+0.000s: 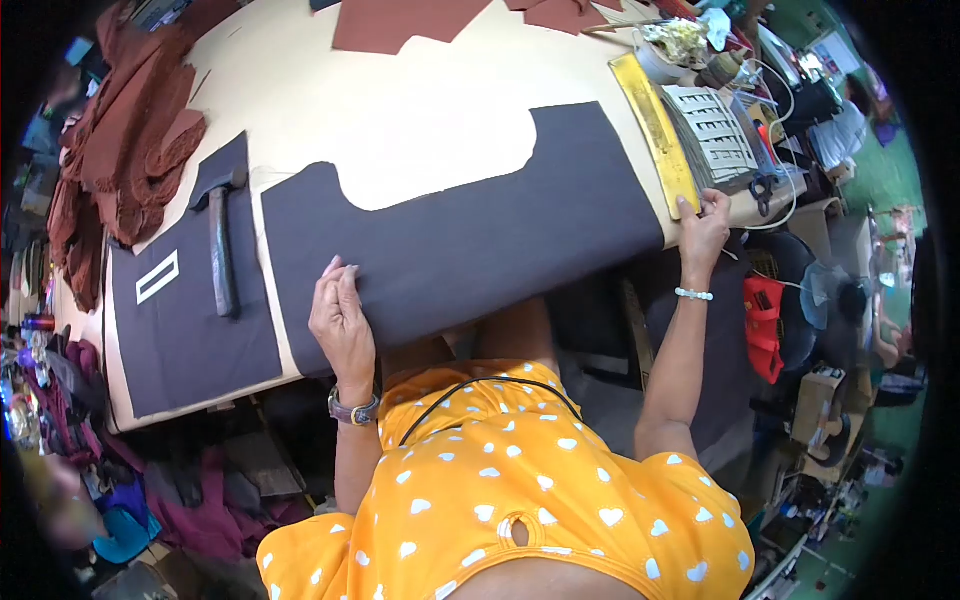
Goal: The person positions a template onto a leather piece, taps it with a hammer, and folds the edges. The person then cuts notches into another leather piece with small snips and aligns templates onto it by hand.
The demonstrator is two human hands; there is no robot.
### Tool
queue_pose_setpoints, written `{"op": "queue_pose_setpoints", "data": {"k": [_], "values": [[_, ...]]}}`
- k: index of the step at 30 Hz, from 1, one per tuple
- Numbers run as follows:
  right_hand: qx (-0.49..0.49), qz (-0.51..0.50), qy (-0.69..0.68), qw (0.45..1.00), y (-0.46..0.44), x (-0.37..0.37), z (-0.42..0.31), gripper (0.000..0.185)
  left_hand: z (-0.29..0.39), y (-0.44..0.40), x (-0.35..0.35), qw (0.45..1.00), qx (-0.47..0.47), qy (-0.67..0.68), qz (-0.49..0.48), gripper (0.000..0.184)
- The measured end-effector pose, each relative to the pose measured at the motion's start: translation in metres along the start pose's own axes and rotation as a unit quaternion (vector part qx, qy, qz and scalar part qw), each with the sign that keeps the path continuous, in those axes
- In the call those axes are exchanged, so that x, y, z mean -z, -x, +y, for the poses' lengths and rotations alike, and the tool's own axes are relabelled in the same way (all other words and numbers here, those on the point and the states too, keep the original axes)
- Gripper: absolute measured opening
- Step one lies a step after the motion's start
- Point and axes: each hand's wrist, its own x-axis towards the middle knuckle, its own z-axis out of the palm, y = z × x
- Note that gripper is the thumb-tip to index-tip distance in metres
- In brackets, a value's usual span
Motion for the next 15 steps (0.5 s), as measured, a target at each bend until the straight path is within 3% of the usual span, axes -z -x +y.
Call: {"op": "queue_pose_setpoints", "data": {"k": [3,6,9,12,15], "values": [[0.063,0.059,-0.175,0.981,-0.004,-0.011,-0.012,0.024,-0.006,0.002,0.002,0.998,0.015,0.052,0.011,0.023],[0.156,0.098,-0.177,0.967,-0.001,0.0,-0.063,0.024,-0.012,0.004,0.003,0.998,-0.03,0.053,0.011,0.026],[0.091,0.071,-0.339,0.933,0.01,0.013,-0.115,0.025,-0.011,0.005,-0.001,0.999,0.001,0.041,0.021,0.009],[0.039,-0.018,-0.465,0.884,0.018,0.016,-0.132,0.025,-0.001,0.008,-0.002,0.996,0.049,0.063,0.032,0.02],[-0.029,-0.129,-0.485,0.864,0.034,0.0,-0.132,0.026,0.0,0.01,0.0,0.992,0.06,0.107,0.04,0.029]]}}
